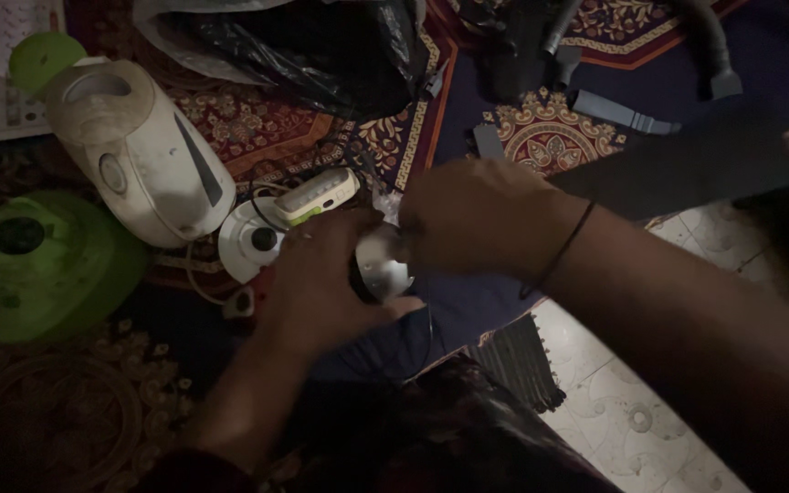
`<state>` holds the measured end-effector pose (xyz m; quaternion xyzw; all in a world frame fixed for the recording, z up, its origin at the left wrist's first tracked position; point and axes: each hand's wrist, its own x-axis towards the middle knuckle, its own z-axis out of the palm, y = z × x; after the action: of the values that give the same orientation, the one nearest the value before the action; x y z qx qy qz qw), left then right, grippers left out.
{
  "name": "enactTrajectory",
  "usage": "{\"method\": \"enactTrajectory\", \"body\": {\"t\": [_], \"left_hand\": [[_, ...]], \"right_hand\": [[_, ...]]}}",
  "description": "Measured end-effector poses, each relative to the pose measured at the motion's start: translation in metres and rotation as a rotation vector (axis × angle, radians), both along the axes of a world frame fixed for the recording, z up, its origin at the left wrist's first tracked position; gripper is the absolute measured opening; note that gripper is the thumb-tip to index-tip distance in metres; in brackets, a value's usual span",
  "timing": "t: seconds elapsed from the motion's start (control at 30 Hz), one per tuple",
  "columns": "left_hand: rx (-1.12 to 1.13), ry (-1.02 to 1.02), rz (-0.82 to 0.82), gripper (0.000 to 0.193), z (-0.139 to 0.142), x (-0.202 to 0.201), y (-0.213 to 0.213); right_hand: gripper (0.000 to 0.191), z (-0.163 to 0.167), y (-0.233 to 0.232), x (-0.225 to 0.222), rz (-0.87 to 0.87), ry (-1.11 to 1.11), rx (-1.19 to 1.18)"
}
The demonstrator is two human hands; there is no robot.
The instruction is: The person services a vacuum cleaner by hand, opening and handling its dust cup, then picking up and fitting together the hose, wand, and attachment pieces on a bed. They repeatedly join and separate the gray tube sections and the metal nozzle while working on their lap.
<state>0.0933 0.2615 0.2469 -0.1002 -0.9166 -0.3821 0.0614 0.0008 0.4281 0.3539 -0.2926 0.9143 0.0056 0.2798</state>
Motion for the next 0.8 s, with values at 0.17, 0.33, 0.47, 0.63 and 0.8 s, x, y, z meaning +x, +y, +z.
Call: {"method": "enactTrajectory", "body": {"t": [0.17, 0.33, 0.47, 0.63, 0.8], "left_hand": [[-0.059, -0.008, -0.098, 0.107, 0.003, -0.002, -0.007], [-0.051, 0.077, -0.097, 0.105, -0.006, -0.003, -0.005], [-0.036, 0.068, -0.093, 0.099, -0.008, -0.004, -0.002], [-0.216, -0.104, -0.095, 0.095, -0.009, -0.016, 0.010], [-0.102, 0.041, -0.067, 0.096, -0.009, -0.008, 0.006]], "right_hand": [[0.037, -0.032, 0.023, -0.025, 0.173, -0.164, -0.304], [0.036, -0.032, 0.025, -0.028, 0.125, -0.160, -0.202], [0.039, -0.014, 0.007, -0.013, 0.093, -0.035, 0.022], [0.039, -0.007, 0.001, -0.005, -0.030, 0.018, 0.219], [0.039, -0.030, 0.026, -0.018, 0.057, -0.068, -0.158]]}}
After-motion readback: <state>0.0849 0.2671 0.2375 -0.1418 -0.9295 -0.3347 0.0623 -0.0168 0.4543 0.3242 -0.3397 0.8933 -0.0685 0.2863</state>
